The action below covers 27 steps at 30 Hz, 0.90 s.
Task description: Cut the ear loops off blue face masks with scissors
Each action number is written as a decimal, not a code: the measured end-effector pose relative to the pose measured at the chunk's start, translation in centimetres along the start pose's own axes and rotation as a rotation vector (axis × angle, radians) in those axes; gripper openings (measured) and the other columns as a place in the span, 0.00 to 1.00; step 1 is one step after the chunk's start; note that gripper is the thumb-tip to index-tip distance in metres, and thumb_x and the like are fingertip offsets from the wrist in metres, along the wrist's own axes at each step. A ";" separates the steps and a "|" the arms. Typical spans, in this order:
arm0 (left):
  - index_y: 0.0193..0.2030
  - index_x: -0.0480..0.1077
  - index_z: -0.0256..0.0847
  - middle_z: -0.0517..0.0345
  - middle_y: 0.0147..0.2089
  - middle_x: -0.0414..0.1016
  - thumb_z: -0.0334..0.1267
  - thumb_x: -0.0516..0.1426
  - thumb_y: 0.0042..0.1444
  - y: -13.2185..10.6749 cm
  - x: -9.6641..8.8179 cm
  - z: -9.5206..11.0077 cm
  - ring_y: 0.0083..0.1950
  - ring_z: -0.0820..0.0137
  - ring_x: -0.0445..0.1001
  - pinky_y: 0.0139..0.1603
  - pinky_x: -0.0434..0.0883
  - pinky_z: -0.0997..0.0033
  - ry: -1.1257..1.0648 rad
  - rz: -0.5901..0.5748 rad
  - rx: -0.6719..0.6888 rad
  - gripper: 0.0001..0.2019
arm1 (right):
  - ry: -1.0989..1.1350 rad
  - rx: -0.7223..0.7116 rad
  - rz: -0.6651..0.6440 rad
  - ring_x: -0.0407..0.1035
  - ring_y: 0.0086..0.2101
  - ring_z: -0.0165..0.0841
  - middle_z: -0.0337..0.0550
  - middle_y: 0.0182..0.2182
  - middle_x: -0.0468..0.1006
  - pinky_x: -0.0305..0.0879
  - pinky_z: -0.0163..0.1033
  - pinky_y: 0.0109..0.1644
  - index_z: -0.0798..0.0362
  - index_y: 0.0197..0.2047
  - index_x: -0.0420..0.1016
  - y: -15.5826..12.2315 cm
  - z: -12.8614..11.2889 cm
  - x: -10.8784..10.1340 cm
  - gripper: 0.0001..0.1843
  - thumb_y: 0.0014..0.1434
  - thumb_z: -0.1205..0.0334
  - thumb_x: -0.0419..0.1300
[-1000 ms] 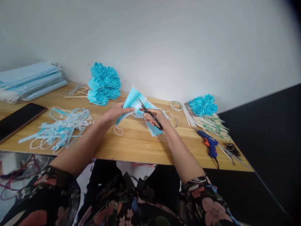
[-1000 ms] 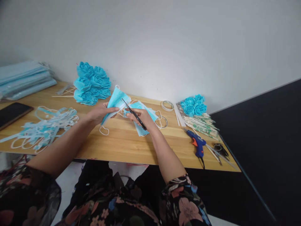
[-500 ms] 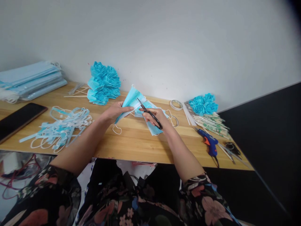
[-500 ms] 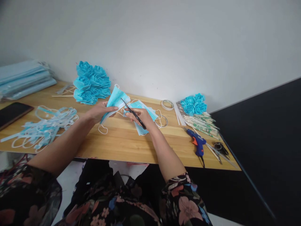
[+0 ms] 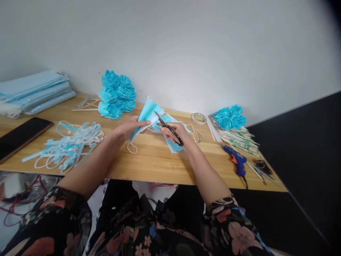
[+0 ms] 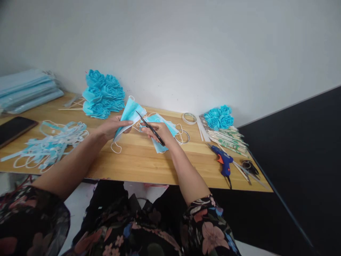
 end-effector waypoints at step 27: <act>0.39 0.75 0.35 0.51 0.37 0.80 0.40 0.72 0.40 -0.1 1.8 -1.6 0.40 0.61 0.79 0.45 0.77 0.59 -0.540 0.204 0.044 0.21 | -0.316 -0.260 0.201 0.77 0.42 0.36 0.43 0.42 0.84 0.69 0.39 0.44 0.49 0.48 0.81 -0.7 -1.6 0.2 0.16 0.64 0.51 0.58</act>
Point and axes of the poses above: each hand's wrist, its own y-axis towards the middle knuckle, its own x-axis out of the palm, z = x × y, the point moved 8 cm from there along y, towards the middle knuckle
